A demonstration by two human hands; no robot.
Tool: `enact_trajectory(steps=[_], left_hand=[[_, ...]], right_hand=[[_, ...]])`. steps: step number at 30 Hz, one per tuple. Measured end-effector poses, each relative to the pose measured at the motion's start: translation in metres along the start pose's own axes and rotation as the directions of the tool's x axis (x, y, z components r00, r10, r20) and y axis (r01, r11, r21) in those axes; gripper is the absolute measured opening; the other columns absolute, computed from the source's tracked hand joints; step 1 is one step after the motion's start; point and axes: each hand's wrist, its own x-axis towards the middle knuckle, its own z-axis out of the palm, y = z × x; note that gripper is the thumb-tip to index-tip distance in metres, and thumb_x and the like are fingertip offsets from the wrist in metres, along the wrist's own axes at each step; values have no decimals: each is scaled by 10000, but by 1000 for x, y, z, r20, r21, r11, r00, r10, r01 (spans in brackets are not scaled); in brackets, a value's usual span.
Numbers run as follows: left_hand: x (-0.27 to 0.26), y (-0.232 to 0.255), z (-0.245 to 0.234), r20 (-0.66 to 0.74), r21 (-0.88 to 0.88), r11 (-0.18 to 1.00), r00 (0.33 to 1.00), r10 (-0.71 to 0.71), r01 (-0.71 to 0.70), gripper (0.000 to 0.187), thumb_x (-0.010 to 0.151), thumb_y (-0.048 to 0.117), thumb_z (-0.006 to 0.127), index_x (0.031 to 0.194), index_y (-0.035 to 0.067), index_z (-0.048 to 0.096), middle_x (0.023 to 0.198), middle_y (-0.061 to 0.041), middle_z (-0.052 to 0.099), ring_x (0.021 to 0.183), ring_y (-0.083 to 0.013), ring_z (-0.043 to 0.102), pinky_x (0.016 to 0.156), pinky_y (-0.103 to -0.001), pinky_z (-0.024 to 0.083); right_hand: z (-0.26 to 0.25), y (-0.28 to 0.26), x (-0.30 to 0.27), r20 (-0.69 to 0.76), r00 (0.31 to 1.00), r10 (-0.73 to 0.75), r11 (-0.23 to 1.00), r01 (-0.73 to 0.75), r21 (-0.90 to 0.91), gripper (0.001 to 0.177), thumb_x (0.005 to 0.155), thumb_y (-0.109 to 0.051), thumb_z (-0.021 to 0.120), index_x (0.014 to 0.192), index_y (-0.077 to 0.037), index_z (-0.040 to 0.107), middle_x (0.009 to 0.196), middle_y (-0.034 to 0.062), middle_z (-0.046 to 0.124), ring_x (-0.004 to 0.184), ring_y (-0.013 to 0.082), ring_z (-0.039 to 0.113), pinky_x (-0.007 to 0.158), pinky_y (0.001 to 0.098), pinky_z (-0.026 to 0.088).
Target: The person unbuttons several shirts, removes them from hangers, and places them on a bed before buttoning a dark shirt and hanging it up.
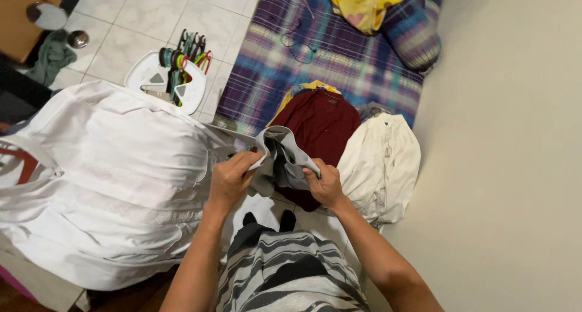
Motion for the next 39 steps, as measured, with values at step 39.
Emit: enact_trajectory(steps=[39], left_hand=[[41, -10, 49, 795, -14, 962, 587, -154, 272, 239, 991, 264, 657, 1122, 65, 638, 904, -172, 726, 857, -397, 707, 733, -496, 523]], right_hand=[[-14, -22, -75, -272, 664, 696, 686, -727, -21, 357, 1016, -350, 574, 1134, -26, 667, 633, 54, 601, 569, 104, 529, 537, 306, 445]])
